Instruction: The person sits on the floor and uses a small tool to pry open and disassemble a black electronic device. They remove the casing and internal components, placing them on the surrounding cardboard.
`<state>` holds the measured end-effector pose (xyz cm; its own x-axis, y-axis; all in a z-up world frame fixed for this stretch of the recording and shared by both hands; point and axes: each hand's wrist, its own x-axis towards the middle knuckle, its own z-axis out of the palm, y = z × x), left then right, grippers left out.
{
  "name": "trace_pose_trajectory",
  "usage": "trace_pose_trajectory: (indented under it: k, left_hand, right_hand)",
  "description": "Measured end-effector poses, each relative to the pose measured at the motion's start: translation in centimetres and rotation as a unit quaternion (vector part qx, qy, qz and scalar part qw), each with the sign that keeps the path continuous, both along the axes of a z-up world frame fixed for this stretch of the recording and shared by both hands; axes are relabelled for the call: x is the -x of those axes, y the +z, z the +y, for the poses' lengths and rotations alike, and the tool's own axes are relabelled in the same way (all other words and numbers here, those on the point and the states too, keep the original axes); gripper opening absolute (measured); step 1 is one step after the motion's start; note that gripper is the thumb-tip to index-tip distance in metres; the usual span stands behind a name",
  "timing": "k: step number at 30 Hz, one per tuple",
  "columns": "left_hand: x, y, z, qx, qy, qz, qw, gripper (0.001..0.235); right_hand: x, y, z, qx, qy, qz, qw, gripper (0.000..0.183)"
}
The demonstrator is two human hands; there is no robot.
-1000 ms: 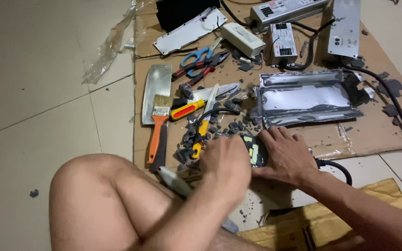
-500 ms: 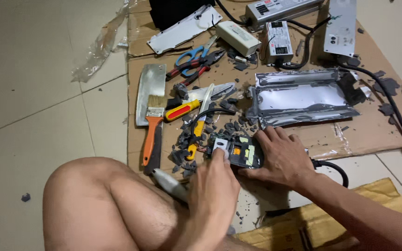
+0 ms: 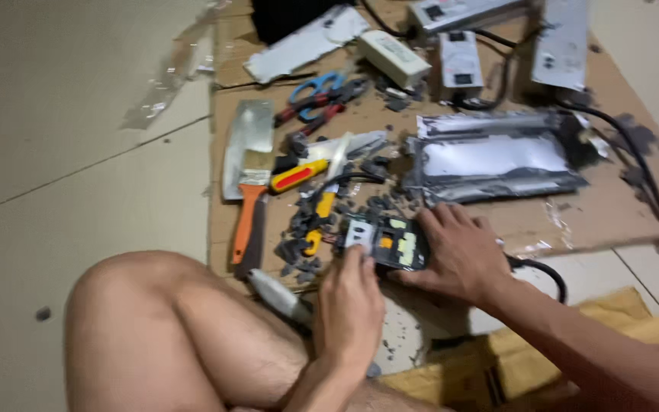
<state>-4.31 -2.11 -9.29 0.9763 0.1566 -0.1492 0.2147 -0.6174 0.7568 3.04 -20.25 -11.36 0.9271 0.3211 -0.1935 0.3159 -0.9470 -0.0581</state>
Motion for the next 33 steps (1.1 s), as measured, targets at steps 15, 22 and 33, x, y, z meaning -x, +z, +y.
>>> trace_pose_trajectory:
  k: [15, 22, 33]
  left_hand:
    - [-7.3, 12.2, -0.8, -0.166, -0.155, 0.245, 0.943, 0.050]
    - [-7.1, 11.8, -1.0, -0.215, -0.244, 0.216, 0.921, 0.045]
    - [-2.3, 11.1, 0.0, -0.049, -0.052, 0.083, 0.994, 0.032]
  right_hand:
    - [0.4, 2.5, 1.0, 0.026, -0.035, 0.040, 0.998, 0.091]
    - [-0.3, 1.5, 0.4, 0.036, -0.026, 0.051, 0.998, 0.092]
    - [0.3, 1.3, 0.4, 0.022, -0.024, 0.032, 0.999, 0.094]
